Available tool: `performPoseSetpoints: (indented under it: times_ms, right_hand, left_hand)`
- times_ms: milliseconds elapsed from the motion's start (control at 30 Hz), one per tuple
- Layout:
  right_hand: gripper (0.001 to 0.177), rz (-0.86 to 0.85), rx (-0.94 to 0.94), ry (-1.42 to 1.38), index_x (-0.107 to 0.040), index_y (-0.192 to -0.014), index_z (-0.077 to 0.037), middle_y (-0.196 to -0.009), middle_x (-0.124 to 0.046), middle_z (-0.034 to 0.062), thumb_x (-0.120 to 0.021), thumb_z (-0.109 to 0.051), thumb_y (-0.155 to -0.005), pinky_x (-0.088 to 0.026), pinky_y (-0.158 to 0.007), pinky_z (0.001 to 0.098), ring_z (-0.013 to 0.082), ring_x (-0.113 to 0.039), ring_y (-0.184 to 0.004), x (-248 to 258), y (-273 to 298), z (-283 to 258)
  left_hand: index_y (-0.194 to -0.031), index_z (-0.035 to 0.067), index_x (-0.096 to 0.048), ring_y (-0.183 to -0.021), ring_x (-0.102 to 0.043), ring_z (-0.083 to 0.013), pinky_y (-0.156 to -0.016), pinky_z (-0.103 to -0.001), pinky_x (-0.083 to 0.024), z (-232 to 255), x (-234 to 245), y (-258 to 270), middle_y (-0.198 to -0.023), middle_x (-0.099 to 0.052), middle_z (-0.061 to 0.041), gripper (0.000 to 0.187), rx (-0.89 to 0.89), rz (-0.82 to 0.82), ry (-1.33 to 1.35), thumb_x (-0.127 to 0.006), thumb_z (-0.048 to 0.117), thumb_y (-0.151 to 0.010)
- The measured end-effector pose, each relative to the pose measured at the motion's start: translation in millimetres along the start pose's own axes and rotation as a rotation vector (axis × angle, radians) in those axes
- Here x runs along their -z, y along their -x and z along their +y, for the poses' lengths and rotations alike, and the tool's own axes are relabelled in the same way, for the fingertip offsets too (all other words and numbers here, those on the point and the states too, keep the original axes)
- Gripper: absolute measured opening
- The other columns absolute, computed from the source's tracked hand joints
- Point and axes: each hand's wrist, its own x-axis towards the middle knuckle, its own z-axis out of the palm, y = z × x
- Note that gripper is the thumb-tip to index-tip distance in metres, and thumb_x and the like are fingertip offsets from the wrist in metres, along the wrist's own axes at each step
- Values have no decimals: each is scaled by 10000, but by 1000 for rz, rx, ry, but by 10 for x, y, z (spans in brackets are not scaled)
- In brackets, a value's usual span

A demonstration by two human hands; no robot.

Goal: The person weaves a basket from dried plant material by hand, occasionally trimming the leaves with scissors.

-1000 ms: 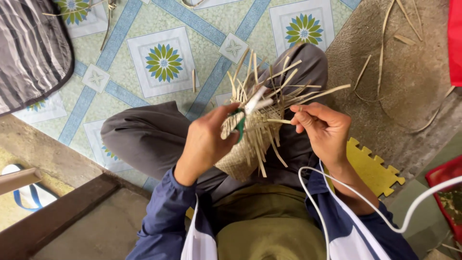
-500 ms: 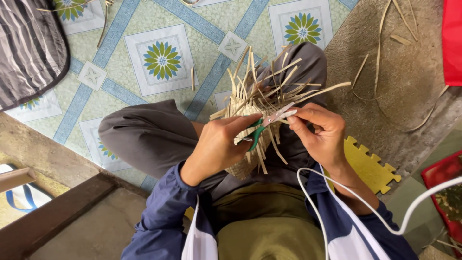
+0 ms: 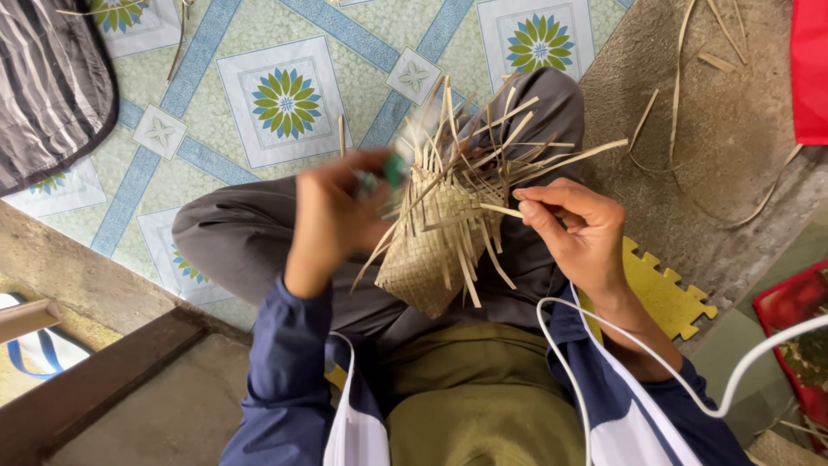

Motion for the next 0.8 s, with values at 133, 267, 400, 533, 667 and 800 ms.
performPoseSetpoints:
  times_ms: [133,267,400,533,667,800]
  right_hand:
    - [123,9,-11,-26,-730,-1064,106,-776,-673,180,-730,75,-945,-580,-657,284,180,-695,-735,111,51,97]
    - [106,-15,-55,-1,-723,-1057,107,-788,-675,160,-716,60,-962,-578,-629,261,147,-689,-746,161,82,98]
    - [95,-24,-74,48,-735,-1036,108,-759,-657,176,-732,70,-949,-550,-605,261,145,-656,-716,187,93,84]
    - [179,-99,-151,167,-791,-1077,4,-680,-621,84,-808,-21,-901,-495,-584,268,105,-574,-654,128,-23,176]
    - [283,-188,-208,164,-767,-1147,-26,-618,-482,29,-833,-100,-881,-425,-583,258,79,-473,-636,18,-80,516]
    - [247,-284,-249,209,-788,-1125,-84,-554,-396,-13,-809,-131,-884,-359,-538,258,68,-426,-578,-100,-220,545]
  left_hand:
    - [-1022,105,-781,-737,-744,-282,-679,-339,-578,-1374,71,-294,-780,-749,-121,262,152,186,-264,-881,105,-780]
    - [-923,35,-569,-816,-715,-488,-784,-583,-574,-2256,-27,-313,-819,-693,-228,443,414,21,-573,-936,135,-698]
    - [-1144,-2,-449,-949,-671,-598,-842,-668,-576,-2073,-176,-515,-1151,-529,-255,476,546,-104,-765,-826,141,-891]
    - [-1072,-64,-489,-796,-656,-642,-708,-655,-569,-824,-215,-408,-1088,-460,-255,188,331,-16,-512,-474,124,-1077]
    - [-1166,51,-683,-748,-646,-504,-660,-488,-562,-270,-404,26,-936,-503,-165,223,-111,27,-248,-550,-19,-1001]
    - [-1054,199,-776,-717,-701,-271,-694,-329,-579,-257,-587,442,-838,-612,-17,218,-40,69,-88,-706,38,-925]
